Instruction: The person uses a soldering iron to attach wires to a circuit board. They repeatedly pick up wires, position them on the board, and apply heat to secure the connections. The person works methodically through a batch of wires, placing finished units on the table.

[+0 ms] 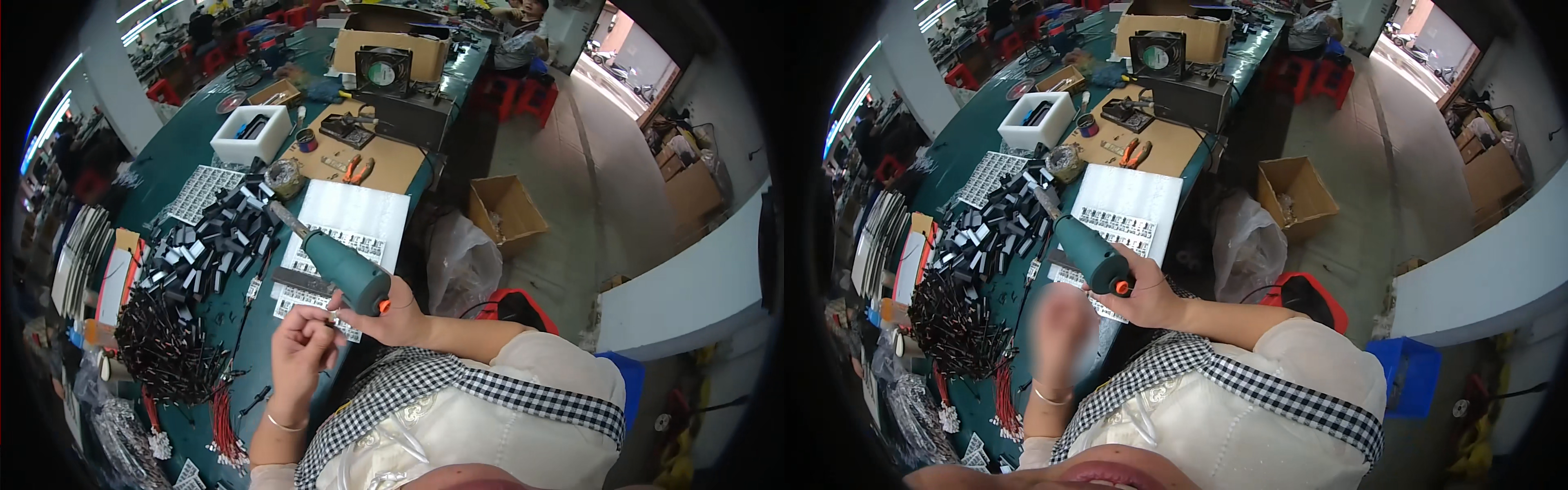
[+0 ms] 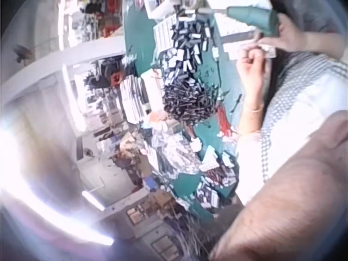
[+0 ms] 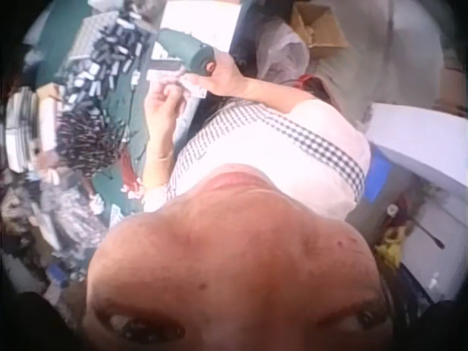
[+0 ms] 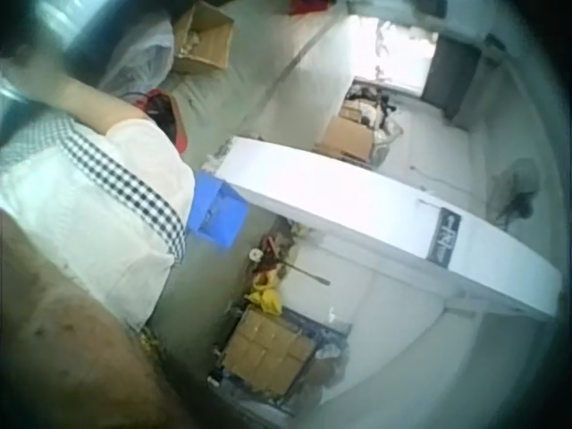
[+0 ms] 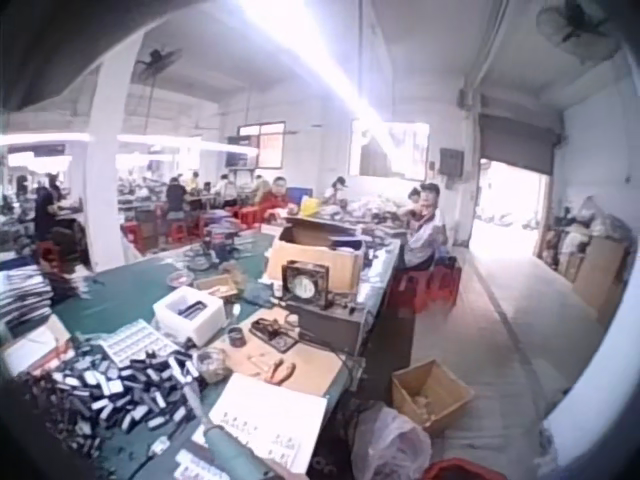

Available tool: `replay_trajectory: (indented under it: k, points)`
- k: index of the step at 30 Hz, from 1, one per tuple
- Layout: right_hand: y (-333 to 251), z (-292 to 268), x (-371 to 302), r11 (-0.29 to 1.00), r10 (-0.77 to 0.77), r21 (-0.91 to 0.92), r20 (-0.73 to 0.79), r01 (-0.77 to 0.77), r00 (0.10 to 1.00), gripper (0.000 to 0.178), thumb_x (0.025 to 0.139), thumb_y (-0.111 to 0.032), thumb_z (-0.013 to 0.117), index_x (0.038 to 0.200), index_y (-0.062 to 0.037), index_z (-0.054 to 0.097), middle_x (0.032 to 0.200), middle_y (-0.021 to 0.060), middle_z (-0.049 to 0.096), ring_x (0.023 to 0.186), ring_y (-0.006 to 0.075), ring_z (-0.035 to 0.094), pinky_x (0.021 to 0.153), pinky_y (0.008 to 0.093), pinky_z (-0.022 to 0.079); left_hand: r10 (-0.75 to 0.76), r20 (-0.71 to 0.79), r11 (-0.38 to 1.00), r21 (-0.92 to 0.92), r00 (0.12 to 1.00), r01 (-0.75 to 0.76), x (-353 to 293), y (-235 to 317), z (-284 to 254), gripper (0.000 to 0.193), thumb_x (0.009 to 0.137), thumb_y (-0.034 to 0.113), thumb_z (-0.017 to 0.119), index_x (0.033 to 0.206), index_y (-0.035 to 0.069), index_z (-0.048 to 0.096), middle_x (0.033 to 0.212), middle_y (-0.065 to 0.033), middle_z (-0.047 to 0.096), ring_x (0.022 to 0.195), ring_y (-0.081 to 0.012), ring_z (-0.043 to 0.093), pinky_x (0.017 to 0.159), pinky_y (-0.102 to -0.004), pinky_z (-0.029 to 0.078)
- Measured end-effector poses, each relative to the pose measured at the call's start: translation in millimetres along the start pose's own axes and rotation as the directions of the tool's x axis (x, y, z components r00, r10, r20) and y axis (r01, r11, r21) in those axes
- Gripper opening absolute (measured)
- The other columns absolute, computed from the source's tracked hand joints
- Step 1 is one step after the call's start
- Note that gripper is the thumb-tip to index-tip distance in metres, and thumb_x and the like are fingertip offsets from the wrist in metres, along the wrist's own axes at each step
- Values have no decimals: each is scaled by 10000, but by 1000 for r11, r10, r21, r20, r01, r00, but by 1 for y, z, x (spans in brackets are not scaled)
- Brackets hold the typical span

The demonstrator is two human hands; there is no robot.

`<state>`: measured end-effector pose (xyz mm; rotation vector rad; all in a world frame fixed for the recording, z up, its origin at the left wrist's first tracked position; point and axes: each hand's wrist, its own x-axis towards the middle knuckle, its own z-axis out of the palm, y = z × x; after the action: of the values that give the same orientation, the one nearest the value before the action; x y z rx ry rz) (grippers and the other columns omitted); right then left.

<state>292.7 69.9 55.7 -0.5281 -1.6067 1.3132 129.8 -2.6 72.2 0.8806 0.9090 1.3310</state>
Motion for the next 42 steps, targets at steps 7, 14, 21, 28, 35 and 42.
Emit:
replay_trajectory:
  k: [7,14,21,28,35,42]
  points:
    - [-1,3,-2,996,69,53,37,-71,997,241,797,-11,676,1020,9,586,920,60,657,858,108,616,764,259,497,-13,7,996,-90,1000,14,-5,-17,-7,129,915,81,577,992,40,481,767,-102,648,589,-92,586,419,-173,397]
    - [4,1,-1,999,52,-9,69,-52,996,458,776,3,669,1186,15,467,903,65,644,845,98,623,754,255,500,51,-93,997,-52,994,-56,-3,-21,4,161,918,152,593,989,52,489,705,-99,627,425,-63,447,384,-169,316]
    - [3,1,-3,997,69,33,61,-71,996,519,775,-3,679,1240,20,451,909,56,651,839,86,612,770,251,490,7,-90,1000,-22,996,-9,-4,-19,0,156,927,164,581,988,54,489,698,-92,627,423,-68,451,387,-171,319]
    - [9,-4,-5,994,70,-91,57,-65,996,386,758,-22,706,1090,20,513,889,57,664,813,95,622,733,256,503,36,-100,998,52,994,-31,-3,-22,1,118,933,123,555,983,68,464,697,-83,629,429,-60,439,398,-168,304]
    - [5,4,-3,985,120,122,61,-126,991,321,753,7,700,1021,-18,526,866,43,643,833,98,617,753,254,504,155,-102,987,52,983,-150,-8,-23,4,169,928,84,550,1052,53,439,690,-74,615,441,-62,455,395,-169,324]
    - [8,3,-4,989,77,118,77,-86,994,348,795,6,666,1113,25,527,919,63,639,865,113,600,763,260,492,126,-124,991,52,984,-120,-7,-22,4,106,938,76,522,1007,56,443,703,-84,619,452,-55,463,384,-165,329]
